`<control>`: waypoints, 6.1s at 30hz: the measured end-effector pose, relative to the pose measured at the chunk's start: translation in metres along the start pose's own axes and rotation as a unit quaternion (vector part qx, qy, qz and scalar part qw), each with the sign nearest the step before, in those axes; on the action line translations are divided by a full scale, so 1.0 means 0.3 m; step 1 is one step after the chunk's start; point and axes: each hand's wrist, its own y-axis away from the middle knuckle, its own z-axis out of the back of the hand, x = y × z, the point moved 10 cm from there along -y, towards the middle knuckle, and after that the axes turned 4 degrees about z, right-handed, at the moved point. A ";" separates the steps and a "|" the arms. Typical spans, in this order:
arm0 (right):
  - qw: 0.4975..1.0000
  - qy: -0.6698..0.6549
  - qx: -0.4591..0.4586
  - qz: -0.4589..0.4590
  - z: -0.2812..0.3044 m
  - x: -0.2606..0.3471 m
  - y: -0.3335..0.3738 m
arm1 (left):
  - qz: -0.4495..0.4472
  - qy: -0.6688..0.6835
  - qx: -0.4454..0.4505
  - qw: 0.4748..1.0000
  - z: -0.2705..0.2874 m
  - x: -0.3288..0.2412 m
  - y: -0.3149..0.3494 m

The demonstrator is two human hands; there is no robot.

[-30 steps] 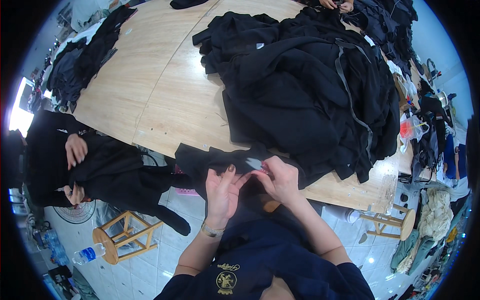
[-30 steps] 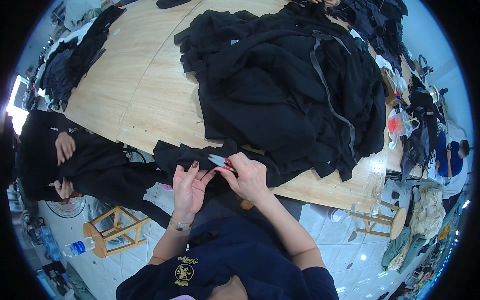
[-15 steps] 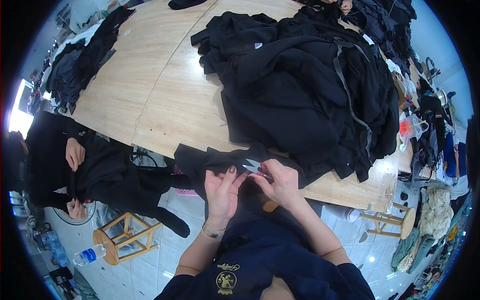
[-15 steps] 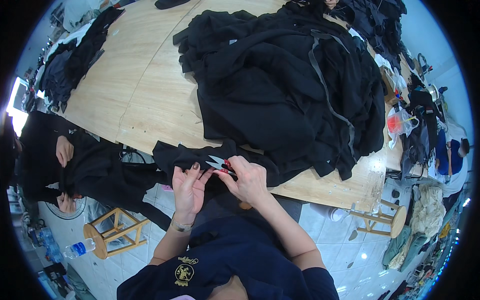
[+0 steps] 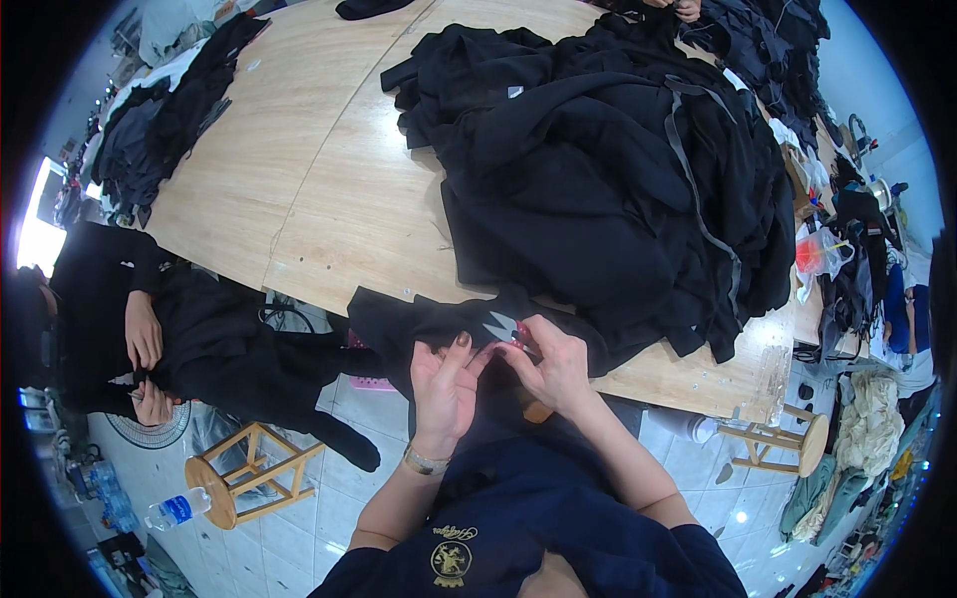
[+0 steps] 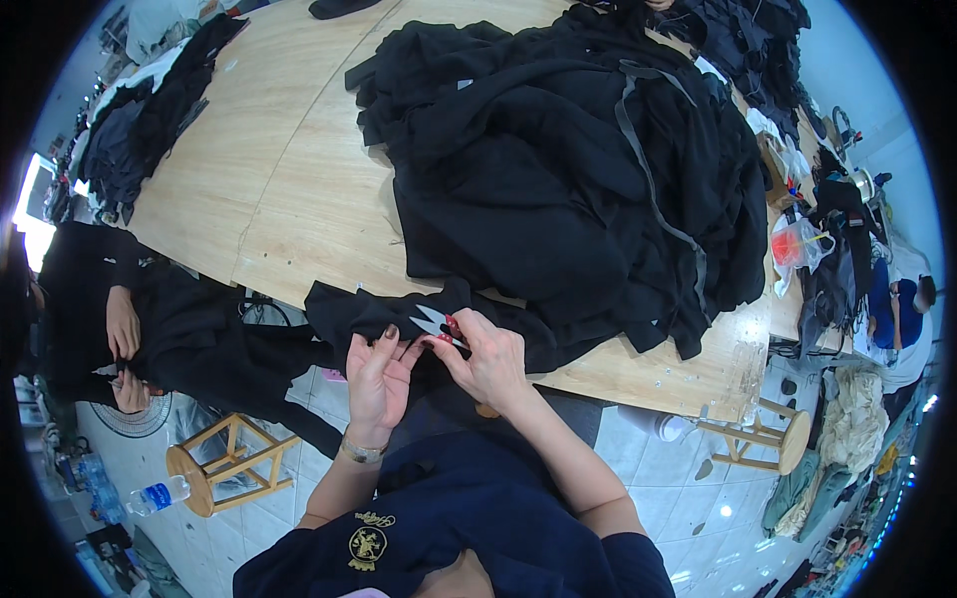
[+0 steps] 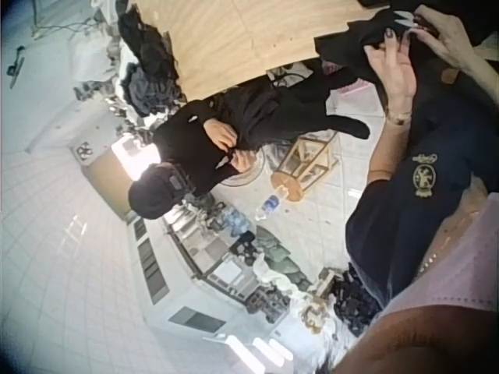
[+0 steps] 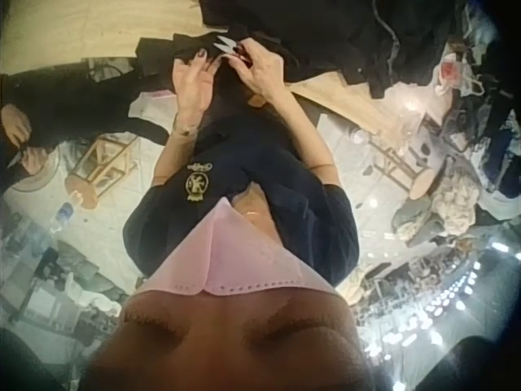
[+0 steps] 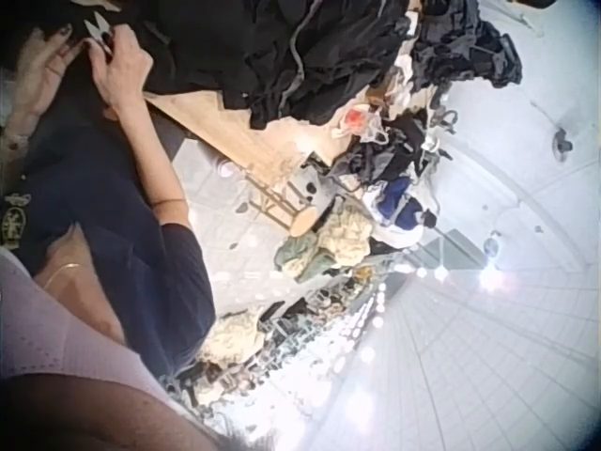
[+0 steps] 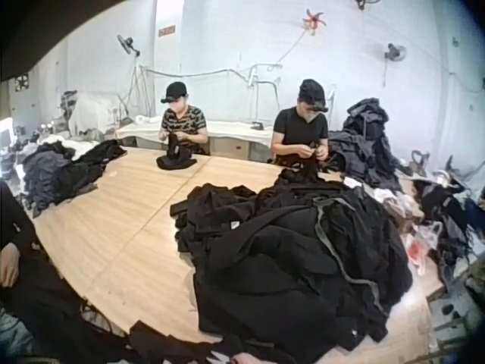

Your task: Cutting and trimming black fabric pieces using small handheld shears at a large work table.

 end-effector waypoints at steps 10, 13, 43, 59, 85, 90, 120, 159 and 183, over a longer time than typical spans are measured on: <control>1.000 -0.005 0.007 -0.025 -0.001 -0.005 0.019 | -0.022 0.007 -0.014 1.000 0.021 -0.007 -0.001; 0.999 0.031 0.015 0.022 -0.012 0.029 0.019 | -0.022 0.005 -0.012 1.000 0.018 -0.006 0.000; 1.000 0.014 0.008 0.011 -0.008 0.041 -0.001 | -0.011 0.029 -0.011 0.999 0.010 0.001 -0.002; 0.989 -0.103 -0.040 -0.101 0.003 -0.054 0.009 | -0.015 0.011 -0.013 1.000 -0.003 -0.002 0.001; 0.816 -0.546 -0.028 -0.189 -0.088 -0.133 -0.039 | -0.077 -0.394 0.113 0.909 -0.043 -0.130 -0.077; 0.900 -0.391 -0.021 -0.192 -0.042 -0.140 -0.046 | 0.015 -0.154 0.030 0.987 -0.004 -0.082 -0.090; 0.986 -0.010 0.165 0.010 0.008 0.052 -0.087 | 0.142 -0.009 0.036 0.989 -0.028 -0.045 -0.066; 0.981 -0.186 -0.044 -0.029 0.031 0.069 -0.112 | -0.050 -0.134 -0.002 0.990 -0.102 -0.111 -0.034; 0.994 0.052 -0.016 0.094 0.063 0.076 -0.054 | -0.007 -0.099 0.005 0.995 -0.042 -0.111 -0.061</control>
